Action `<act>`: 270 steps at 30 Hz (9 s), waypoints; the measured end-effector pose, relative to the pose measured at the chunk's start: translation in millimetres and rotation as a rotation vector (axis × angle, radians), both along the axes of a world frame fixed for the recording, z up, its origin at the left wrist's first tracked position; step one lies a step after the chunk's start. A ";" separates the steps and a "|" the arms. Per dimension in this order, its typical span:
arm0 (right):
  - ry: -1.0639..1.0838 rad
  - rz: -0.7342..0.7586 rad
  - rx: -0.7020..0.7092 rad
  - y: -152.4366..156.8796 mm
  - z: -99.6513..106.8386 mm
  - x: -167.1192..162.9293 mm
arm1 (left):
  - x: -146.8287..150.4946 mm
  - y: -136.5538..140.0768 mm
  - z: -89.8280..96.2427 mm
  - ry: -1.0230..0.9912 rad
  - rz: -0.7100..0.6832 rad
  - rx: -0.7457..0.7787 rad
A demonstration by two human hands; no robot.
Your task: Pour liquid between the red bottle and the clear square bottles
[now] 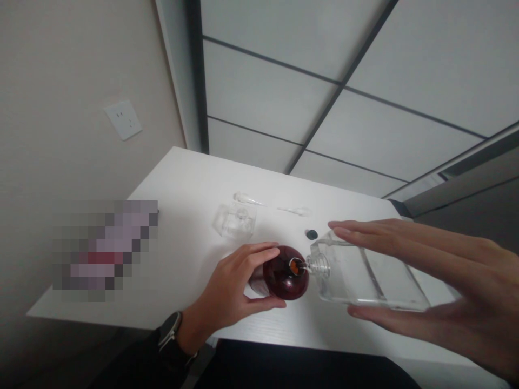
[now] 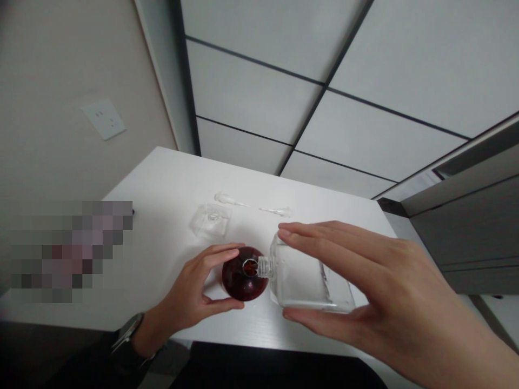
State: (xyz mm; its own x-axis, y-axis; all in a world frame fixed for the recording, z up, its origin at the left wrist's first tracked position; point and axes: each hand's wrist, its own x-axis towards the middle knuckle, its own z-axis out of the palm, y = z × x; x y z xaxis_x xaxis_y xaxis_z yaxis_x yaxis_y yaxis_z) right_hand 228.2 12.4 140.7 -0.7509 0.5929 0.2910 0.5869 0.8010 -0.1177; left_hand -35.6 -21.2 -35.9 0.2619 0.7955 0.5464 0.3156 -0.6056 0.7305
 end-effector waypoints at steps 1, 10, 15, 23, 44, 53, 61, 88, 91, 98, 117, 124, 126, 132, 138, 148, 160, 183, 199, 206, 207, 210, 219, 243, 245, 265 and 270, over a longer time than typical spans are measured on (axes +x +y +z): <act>-0.003 0.006 0.005 0.0 0.4 0.1 | 0.0 0.0 -0.1 0.003 0.000 0.003; -0.011 0.012 0.053 0.5 0.1 3.9 | -0.3 0.3 -0.8 0.017 0.006 0.017; 0.003 0.002 0.045 -0.4 2.3 2.0 | -1.0 0.1 -2.0 0.016 0.015 0.032; 0.009 0.016 0.059 -0.5 4.2 3.2 | -1.3 1.6 -2.6 0.011 0.007 0.033; 0.018 0.033 0.045 2.9 8.1 0.8 | -1.1 0.4 0.2 0.000 0.004 0.024; 0.010 0.056 0.073 3.7 11.1 0.0 | -0.9 0.8 2.0 -0.007 -0.009 0.022; -0.035 -0.012 0.013 0.0 13.1 -2.3 | -0.1 0.8 1.1 -0.007 -0.011 0.016; -0.073 0.018 0.055 3.1 12.8 -1.9 | -0.3 0.9 1.1 -0.018 -0.011 0.022; -0.078 0.016 0.056 4.8 12.1 -2.8 | -0.3 0.7 0.7 -0.017 -0.009 0.016; -0.082 0.022 0.041 5.1 14.4 -6.3 | -0.6 0.1 0.1 -0.016 -0.012 0.005; -0.089 0.048 0.054 6.1 15.2 -9.9 | -0.3 0.0 1.0 -0.009 -0.002 0.022; -0.099 0.041 0.046 7.1 17.4 -12.2 | -0.1 0.6 1.3 0.008 -0.002 0.039; -0.085 0.053 0.041 7.8 17.5 -12.0 | 0.0 0.8 0.8 0.018 0.001 0.045; -0.076 0.066 0.018 8.4 19.6 -12.1 | 0.6 1.6 -0.8 0.033 0.012 0.070; -0.100 0.058 0.021 8.8 20.0 -14.1 | 0.4 1.2 -0.3 0.037 0.014 0.064; -0.148 0.041 0.031 8.1 21.7 -13.2 | 0.8 2.7 0.6 0.033 0.013 0.090; -0.193 0.031 0.038 8.6 25.8 -13.8 | 1.0 2.2 0.6 0.024 0.005 0.085; -0.220 0.045 0.016 8.7 30.0 -16.8 | 1.8 3.4 0.5 0.031 0.015 0.099; -0.242 0.069 0.001 10.1 32.1 -24.4 | 1.8 2.7 2.2 0.018 -0.001 0.088; -0.258 0.078 0.006 9.7 32.5 -28.4 | 2.3 1.7 4.0 0.010 0.003 0.062; -0.256 0.080 0.004 9.9 32.3 -29.0 | 2.3 1.7 3.9 0.008 0.004 0.064; -0.253 0.072 -0.002 10.5 31.8 -30.3 | 2.5 2.1 3.8 0.004 0.004 0.071; -0.320 0.059 0.007 11.1 33.9 -32.7 | 2.7 2.1 4.1 0.001 -0.003 0.064; -0.560 0.105 0.210 10.9 45.5 -68.0 | 2.6 2.7 0.9 -0.010 -0.005 0.062; -0.568 0.114 0.243 12.1 45.2 -69.0 | 2.9 2.8 0.7 -0.012 -0.005 0.061; -0.522 0.215 0.311 19.1 41.0 -84.9 | 2.5 2.7 3.1 -0.033 -0.016 0.063; -0.533 0.220 0.309 17.9 41.2 -86.7 | 2.2 1.1 4.1 -0.025 -0.011 0.054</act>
State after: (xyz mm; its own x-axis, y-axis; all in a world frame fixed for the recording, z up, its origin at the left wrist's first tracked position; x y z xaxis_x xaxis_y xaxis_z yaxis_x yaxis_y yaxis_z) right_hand 141.5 30.3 181.9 -0.9336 0.3576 -0.0221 0.3198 0.8596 0.3986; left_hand -33.4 -20.1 -31.8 0.2566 0.7620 0.5946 0.2908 -0.6476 0.7044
